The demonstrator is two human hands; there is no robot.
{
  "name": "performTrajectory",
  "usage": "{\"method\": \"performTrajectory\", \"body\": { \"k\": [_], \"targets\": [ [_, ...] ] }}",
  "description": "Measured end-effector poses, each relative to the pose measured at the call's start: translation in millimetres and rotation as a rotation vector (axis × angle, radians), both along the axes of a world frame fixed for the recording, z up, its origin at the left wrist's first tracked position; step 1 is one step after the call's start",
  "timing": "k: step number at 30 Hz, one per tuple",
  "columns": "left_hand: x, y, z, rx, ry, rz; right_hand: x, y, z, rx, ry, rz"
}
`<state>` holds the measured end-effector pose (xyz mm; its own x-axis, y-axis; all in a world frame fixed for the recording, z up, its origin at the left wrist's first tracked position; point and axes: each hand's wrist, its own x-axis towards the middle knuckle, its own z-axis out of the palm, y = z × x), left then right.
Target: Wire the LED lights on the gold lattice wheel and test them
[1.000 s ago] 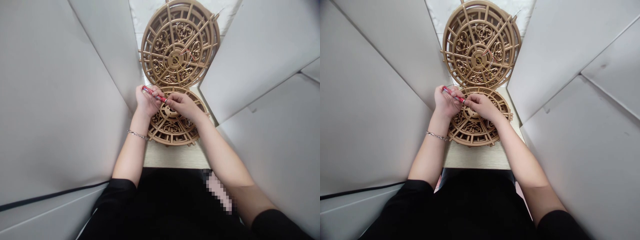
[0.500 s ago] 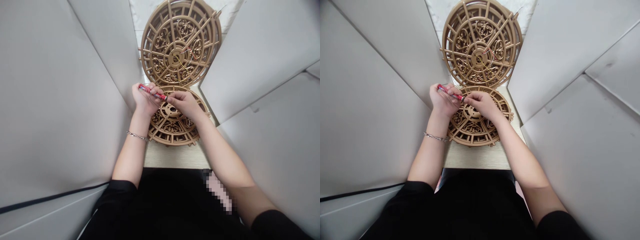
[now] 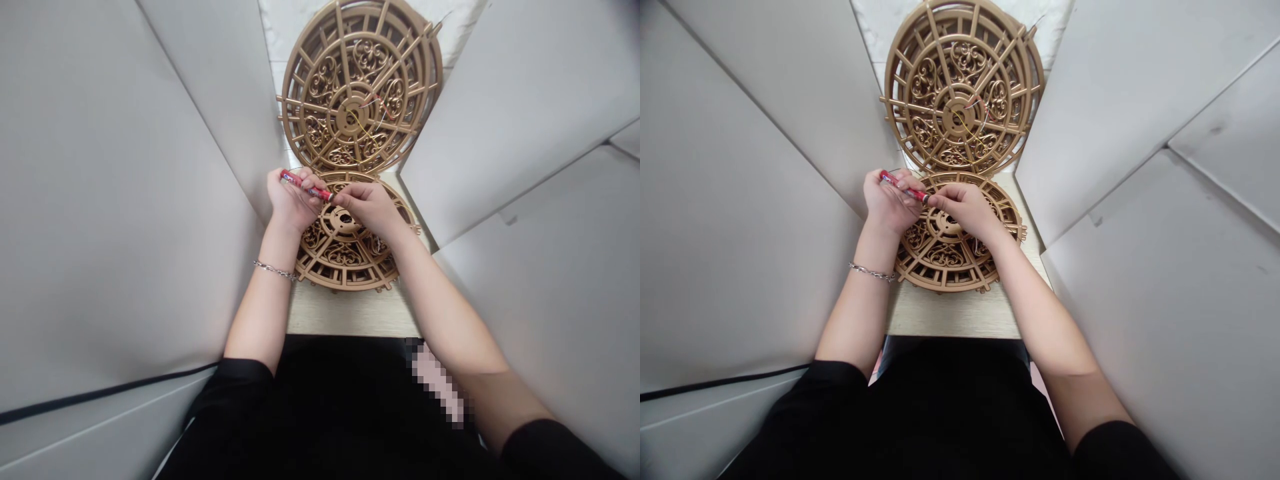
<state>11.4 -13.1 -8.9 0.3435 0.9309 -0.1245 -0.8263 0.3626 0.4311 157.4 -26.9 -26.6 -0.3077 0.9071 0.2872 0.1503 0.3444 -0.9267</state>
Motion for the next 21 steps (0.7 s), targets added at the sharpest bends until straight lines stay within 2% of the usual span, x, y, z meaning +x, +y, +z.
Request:
{"method": "performTrajectory", "body": {
  "k": [7, 10, 14, 21],
  "targets": [
    [2.9, -0.3, -0.2, -0.022, 0.023, 0.048, 0.3, -0.1, 2.4, 0.021, -0.091, -0.03],
    [2.2, 0.7, -1.3, 0.011, 0.052, 0.022, 0.7, -0.6, 3.4, 0.032, -0.159, -0.052],
    [0.8, 1.5, -1.9, 0.041, 0.055, -0.034, 1.6, -0.7, 3.2, 0.057, -0.17, -0.017],
    [1.0, 1.4, -2.5, -0.02, 0.035, -0.043, 1.8, 0.6, 2.1, 0.133, -0.16, 0.043]
  ]
}}
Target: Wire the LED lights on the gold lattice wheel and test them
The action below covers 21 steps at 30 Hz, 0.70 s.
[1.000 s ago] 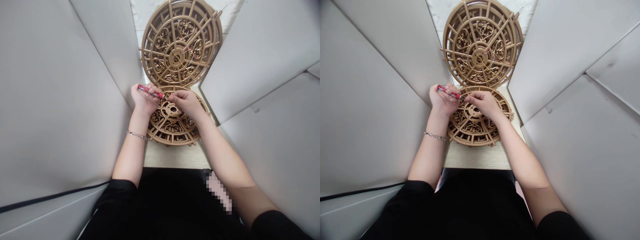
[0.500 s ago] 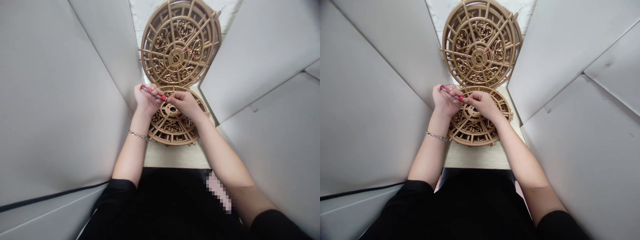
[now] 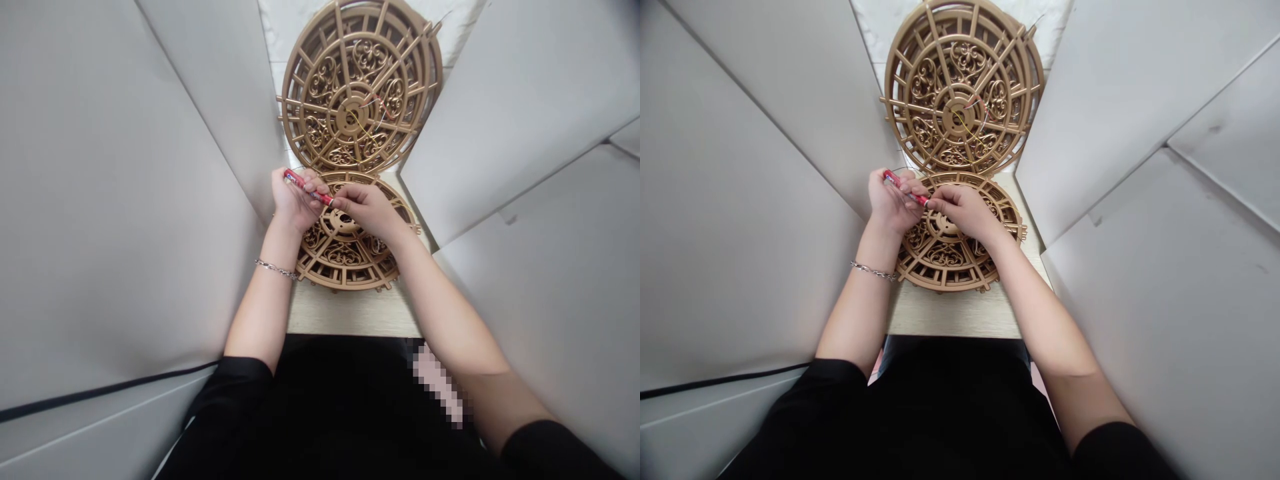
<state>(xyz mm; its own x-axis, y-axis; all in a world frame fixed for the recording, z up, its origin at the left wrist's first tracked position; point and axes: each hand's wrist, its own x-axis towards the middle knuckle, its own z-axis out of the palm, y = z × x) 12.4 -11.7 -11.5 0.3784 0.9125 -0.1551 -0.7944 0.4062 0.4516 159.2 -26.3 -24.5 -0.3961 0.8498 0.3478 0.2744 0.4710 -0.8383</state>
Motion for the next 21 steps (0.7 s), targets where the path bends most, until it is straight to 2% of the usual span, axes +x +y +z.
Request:
{"method": "performTrajectory", "body": {
  "k": [8, 21],
  "targets": [
    [1.0, -0.5, 1.0, -0.061, -0.029, 0.036, -0.1, -1.1, 0.6, -0.012, -0.01, -0.013],
    [1.2, -0.8, 1.9, -0.014, -0.004, 0.04, -0.8, -0.3, -0.3, -0.021, 0.001, -0.025]
  ]
}}
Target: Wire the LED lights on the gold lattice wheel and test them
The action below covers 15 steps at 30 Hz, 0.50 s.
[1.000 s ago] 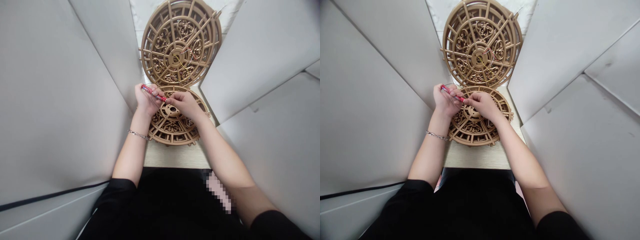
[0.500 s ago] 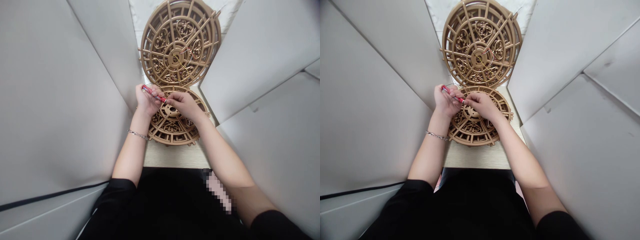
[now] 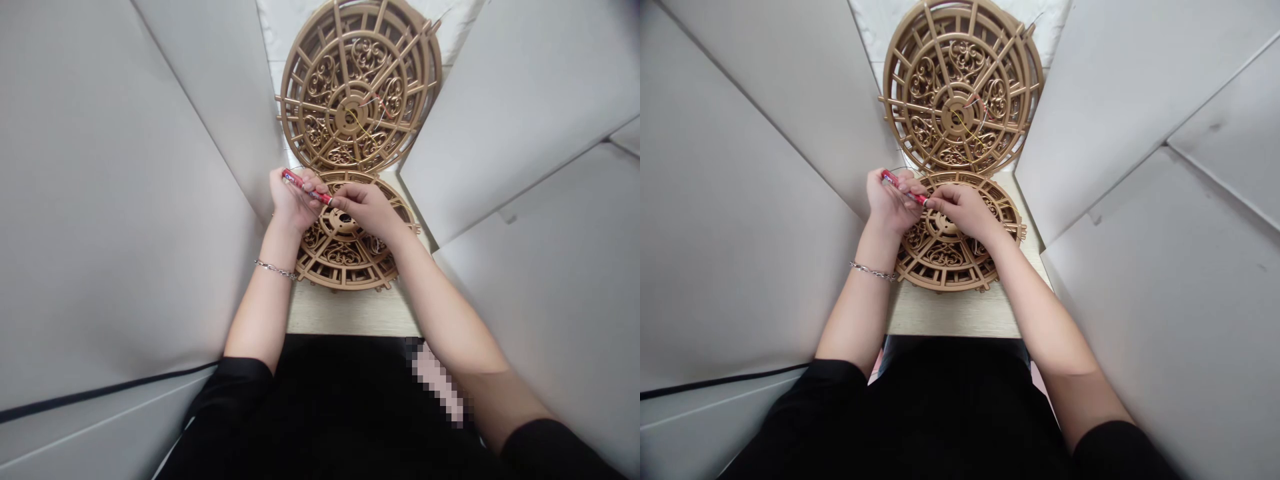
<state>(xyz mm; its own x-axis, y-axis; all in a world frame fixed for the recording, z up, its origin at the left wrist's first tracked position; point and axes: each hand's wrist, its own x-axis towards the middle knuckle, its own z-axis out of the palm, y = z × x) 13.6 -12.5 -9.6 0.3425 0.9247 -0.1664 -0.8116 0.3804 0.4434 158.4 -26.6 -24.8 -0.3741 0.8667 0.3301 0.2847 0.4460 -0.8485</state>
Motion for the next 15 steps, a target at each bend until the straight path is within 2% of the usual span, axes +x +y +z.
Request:
{"method": "performTrajectory", "body": {
  "k": [8, 15],
  "targets": [
    [-3.3, 1.0, 0.0, -0.004, 0.003, -0.044, 0.6, 0.6, -1.0, -0.069, 0.028, -0.04],
    [-5.0, 4.8, -4.7, 0.015, 0.005, -0.07, 2.2, 2.2, -2.2, -0.059, -0.009, -0.046]
  ]
}}
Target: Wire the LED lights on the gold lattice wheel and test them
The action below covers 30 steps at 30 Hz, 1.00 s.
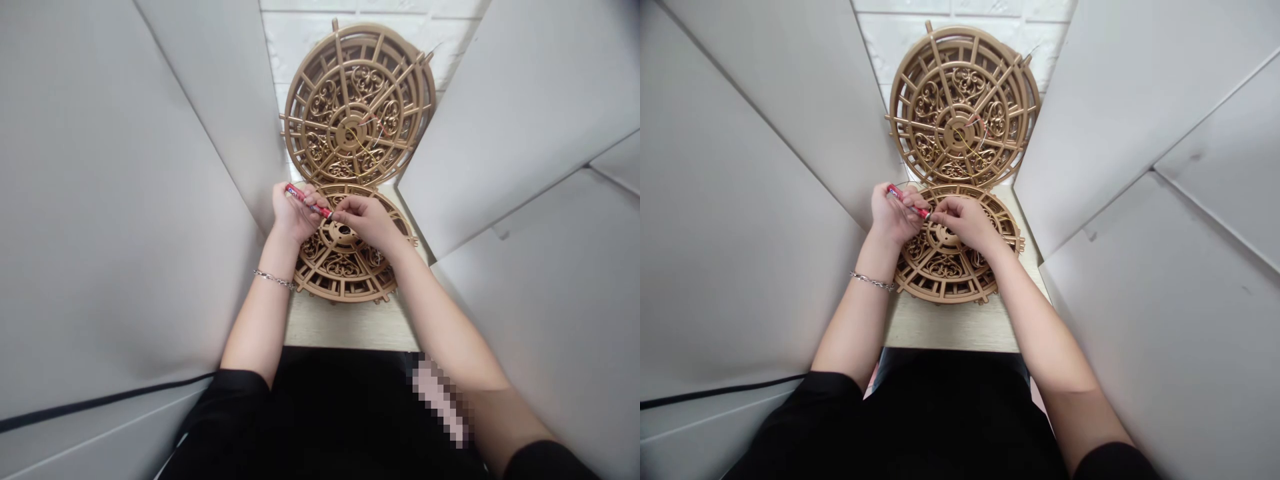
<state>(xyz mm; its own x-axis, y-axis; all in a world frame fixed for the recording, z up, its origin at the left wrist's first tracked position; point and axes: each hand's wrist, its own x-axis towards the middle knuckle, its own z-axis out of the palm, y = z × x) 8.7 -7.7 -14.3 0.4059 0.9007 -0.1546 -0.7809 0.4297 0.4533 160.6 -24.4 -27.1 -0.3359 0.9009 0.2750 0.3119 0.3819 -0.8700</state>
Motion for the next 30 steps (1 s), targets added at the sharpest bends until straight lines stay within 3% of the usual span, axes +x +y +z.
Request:
{"method": "performTrajectory", "body": {
  "k": [8, 16, 30],
  "targets": [
    [0.5, -0.4, -0.7, 0.014, 0.027, 0.014, -0.1, -0.3, -0.1, 0.053, -0.118, -0.058],
    [0.5, -1.1, 0.7, -0.01, 0.038, 0.017, 1.0, 0.7, -2.6, 0.04, -0.065, -0.018],
    [3.2, -3.4, 2.9, 0.019, 0.058, 0.062, -1.2, -2.1, 0.6, 0.096, -0.165, -0.072]
  ]
}}
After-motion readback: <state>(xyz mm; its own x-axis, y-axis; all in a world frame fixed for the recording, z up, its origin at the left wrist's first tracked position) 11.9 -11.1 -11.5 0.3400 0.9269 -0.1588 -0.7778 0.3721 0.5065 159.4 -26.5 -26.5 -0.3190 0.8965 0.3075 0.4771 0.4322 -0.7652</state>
